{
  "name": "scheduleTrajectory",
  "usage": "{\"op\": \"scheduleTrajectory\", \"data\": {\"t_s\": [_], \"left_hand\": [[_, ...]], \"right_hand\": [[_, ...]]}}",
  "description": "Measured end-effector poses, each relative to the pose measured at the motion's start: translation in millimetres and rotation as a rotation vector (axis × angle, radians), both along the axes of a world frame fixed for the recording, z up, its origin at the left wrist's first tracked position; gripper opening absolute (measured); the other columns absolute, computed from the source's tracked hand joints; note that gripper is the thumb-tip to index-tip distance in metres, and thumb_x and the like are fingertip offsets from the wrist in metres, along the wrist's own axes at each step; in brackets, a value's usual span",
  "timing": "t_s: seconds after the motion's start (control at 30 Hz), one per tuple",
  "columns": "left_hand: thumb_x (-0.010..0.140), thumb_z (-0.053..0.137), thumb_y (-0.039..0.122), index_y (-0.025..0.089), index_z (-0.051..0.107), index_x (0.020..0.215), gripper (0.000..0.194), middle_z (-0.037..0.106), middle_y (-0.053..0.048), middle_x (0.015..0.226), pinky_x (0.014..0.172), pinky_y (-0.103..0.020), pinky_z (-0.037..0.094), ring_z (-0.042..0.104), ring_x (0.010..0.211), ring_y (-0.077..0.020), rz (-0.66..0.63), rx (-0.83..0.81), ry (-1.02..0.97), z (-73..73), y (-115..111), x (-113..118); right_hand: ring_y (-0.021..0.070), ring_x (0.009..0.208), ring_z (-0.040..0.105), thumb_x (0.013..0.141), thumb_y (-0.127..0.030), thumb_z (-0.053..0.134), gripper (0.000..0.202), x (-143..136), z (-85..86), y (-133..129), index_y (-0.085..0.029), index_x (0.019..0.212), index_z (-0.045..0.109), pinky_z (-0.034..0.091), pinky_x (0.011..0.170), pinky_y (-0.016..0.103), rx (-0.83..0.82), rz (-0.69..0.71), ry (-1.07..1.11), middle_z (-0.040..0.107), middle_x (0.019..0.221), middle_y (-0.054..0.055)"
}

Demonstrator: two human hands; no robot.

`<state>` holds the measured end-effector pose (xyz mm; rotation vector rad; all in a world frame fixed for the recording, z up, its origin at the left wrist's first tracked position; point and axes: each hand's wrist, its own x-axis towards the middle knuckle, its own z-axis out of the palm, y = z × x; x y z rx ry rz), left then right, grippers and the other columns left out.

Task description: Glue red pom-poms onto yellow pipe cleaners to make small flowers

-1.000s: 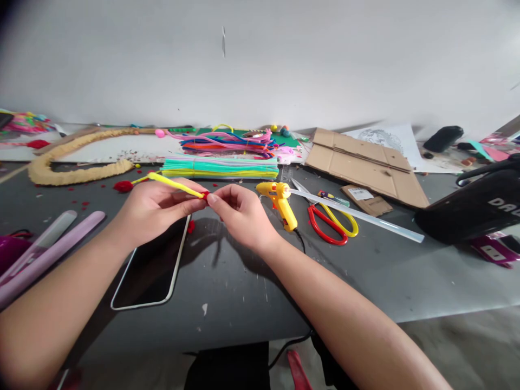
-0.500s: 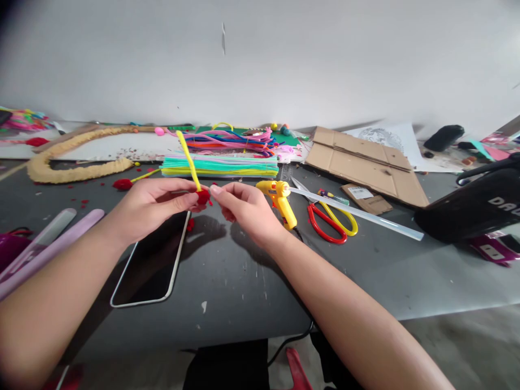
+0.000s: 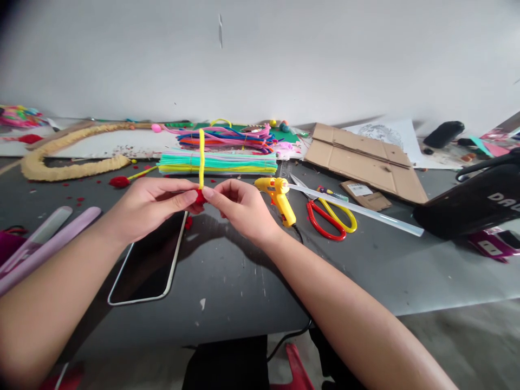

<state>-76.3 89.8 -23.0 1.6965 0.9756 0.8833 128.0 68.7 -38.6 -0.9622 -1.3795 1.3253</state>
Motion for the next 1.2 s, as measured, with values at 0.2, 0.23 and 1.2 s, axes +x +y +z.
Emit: {"op": "scheduleTrajectory", "data": {"t_s": [0.2, 0.23, 1.2], "left_hand": [[0.083, 0.078, 0.047, 0.023, 0.082, 0.109, 0.036, 0.080, -0.008, 0.098, 0.081, -0.034, 0.063, 0.074, 0.084, -0.0227, -0.014, 0.002, -0.029, -0.8, -0.5, 1.2], [0.082, 0.078, 0.048, 0.023, 0.082, 0.109, 0.037, 0.080, -0.009, 0.099, 0.081, -0.034, 0.063, 0.074, 0.085, -0.0228, -0.014, 0.003, -0.033, -1.0, -0.6, 1.3], [0.090, 0.075, 0.028, 0.025, 0.079, 0.113, 0.024, 0.079, -0.002, 0.107, 0.083, -0.028, 0.061, 0.073, 0.090, -0.0159, -0.091, -0.109, -0.243, -1.0, -5.1, 2.2]], "right_hand": [[0.0090, 0.060, 0.045, 0.079, -0.059, 0.077, 0.043, -1.7, -0.1, -0.1, -0.018, 0.079, 0.062, 0.035, 0.055, 0.025, 0.001, 0.008, 0.017, 0.055, 0.068, -0.003], [0.0091, 0.060, 0.045, 0.079, -0.059, 0.077, 0.044, -2.0, -0.2, -0.3, -0.018, 0.079, 0.061, 0.035, 0.055, 0.025, -0.003, 0.011, 0.016, 0.055, 0.067, -0.003], [0.0105, 0.060, 0.040, 0.081, -0.062, 0.076, 0.045, -1.8, 2.3, -2.1, -0.021, 0.076, 0.057, 0.032, 0.056, 0.028, -0.049, 0.082, 0.130, 0.049, 0.068, -0.003]]}}
